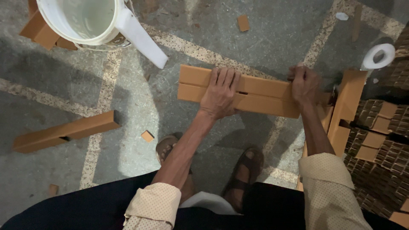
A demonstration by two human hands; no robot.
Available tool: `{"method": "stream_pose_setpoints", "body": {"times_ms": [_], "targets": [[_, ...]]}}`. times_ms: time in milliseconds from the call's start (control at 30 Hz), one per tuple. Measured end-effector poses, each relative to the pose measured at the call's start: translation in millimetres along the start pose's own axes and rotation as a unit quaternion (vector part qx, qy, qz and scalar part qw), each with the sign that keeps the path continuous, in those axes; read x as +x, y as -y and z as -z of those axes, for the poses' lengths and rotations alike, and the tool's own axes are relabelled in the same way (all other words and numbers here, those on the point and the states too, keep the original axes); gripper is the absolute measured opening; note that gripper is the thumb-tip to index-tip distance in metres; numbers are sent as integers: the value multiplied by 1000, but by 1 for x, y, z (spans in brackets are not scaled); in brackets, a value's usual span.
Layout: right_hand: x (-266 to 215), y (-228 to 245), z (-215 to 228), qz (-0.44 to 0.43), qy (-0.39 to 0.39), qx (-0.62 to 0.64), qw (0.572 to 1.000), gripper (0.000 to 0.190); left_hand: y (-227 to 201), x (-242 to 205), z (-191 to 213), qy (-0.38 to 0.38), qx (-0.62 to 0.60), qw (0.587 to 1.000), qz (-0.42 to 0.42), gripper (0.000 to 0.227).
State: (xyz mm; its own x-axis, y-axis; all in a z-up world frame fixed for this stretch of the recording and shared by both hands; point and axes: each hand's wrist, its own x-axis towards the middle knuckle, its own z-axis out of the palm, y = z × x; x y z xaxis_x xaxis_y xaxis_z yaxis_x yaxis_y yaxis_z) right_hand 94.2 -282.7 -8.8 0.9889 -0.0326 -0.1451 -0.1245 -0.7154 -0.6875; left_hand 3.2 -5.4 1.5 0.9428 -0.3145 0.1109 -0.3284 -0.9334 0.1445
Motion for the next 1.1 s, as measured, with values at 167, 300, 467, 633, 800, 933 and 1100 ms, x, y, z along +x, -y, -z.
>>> {"method": "stream_pose_setpoints", "body": {"times_ms": [167, 300, 467, 633, 800, 933, 1100], "targets": [[-11, 14, 0, 7, 7, -117, 993, 47, 1, 0, 5, 30, -22, 999, -3, 117], [-20, 43, -5, 114, -39, -251, 961, 41, 3, 1, 1, -4, -48, 999, -9, 113], [-43, 92, -67, 247, -77, -164, 952, 30, 6, -8, -27, -34, 108, 993, -26, 92], [-59, 104, -80, 186, -30, -126, 974, 48, 5, -3, -13, -23, 13, 999, -45, 97], [-50, 52, -40, 97, -97, -164, 977, 52, 4, 2, 18, -21, -43, 999, -21, 105], [-39, 37, -18, -2, -120, -221, 968, 54, 3, 4, 18, 9, -14, 1000, -16, 115], [-60, 70, -69, 47, -103, -192, 975, 61, 2, 1, 7, 10, -45, 999, -11, 117]]}}
